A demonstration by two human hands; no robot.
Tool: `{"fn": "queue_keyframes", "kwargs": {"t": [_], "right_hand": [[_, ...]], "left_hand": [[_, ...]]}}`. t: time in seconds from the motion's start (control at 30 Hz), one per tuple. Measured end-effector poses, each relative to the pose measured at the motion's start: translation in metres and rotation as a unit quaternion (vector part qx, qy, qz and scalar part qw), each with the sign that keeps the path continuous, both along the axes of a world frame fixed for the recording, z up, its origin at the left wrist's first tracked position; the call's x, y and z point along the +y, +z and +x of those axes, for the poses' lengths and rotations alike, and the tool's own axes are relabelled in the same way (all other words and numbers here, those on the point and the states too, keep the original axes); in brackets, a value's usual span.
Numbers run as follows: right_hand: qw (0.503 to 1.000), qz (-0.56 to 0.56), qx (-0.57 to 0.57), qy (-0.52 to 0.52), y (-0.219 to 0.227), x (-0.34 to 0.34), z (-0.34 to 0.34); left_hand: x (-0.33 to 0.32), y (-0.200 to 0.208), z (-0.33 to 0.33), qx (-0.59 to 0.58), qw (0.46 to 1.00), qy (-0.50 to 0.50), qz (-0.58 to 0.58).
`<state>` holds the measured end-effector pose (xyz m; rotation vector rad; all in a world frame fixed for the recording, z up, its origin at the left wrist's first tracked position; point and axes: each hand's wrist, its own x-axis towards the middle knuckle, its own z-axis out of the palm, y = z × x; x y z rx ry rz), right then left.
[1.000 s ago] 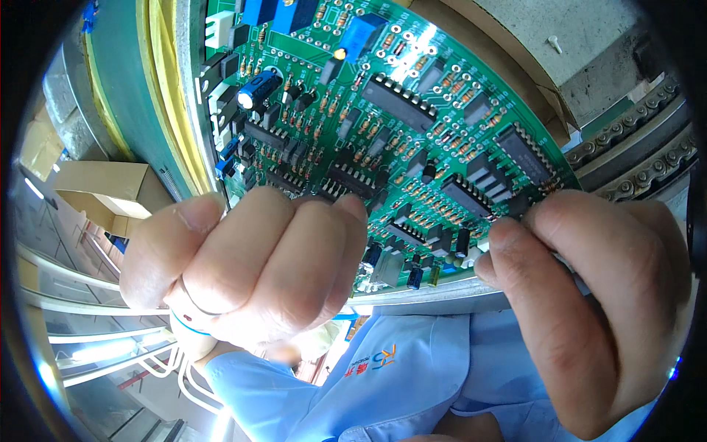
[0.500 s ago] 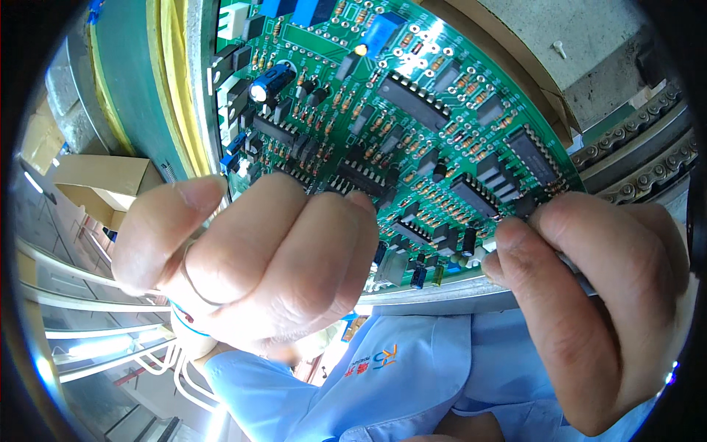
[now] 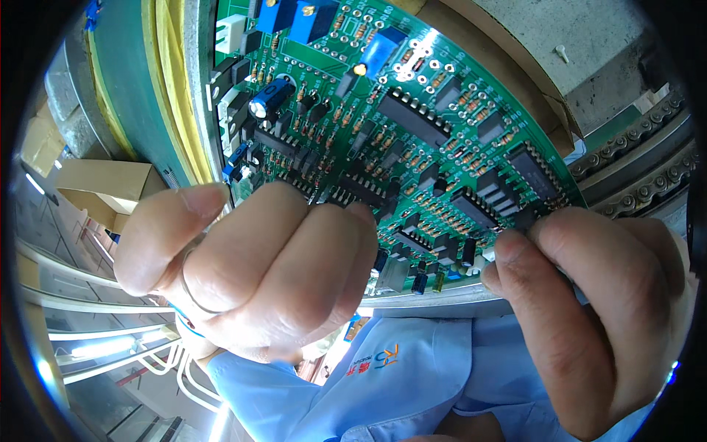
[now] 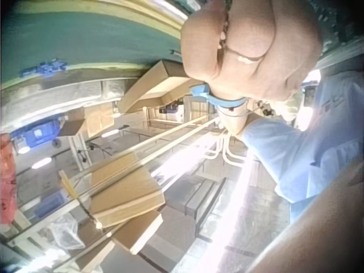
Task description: Manually inserting integrated circuit components into a printed circuit board on an electronics assembly line.
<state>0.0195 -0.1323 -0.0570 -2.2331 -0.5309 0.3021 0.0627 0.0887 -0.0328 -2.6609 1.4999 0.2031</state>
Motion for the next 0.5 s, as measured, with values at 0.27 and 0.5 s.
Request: {"fn": "queue_keyframes", "kwargs": {"t": [0.27, 0.5], "right_hand": [[0.999, -0.023, -0.037, 0.028, 0.000, 0.015, 0.017], [0.999, -0.022, -0.042, 0.027, 0.004, -0.012, -0.004]], "left_hand": [[-0.001, 0.004, 0.015, 0.068, 0.997, -0.018, -0.022], [0.002, 0.000, 0.010, 0.047, 0.998, -0.013, -0.033]]}}
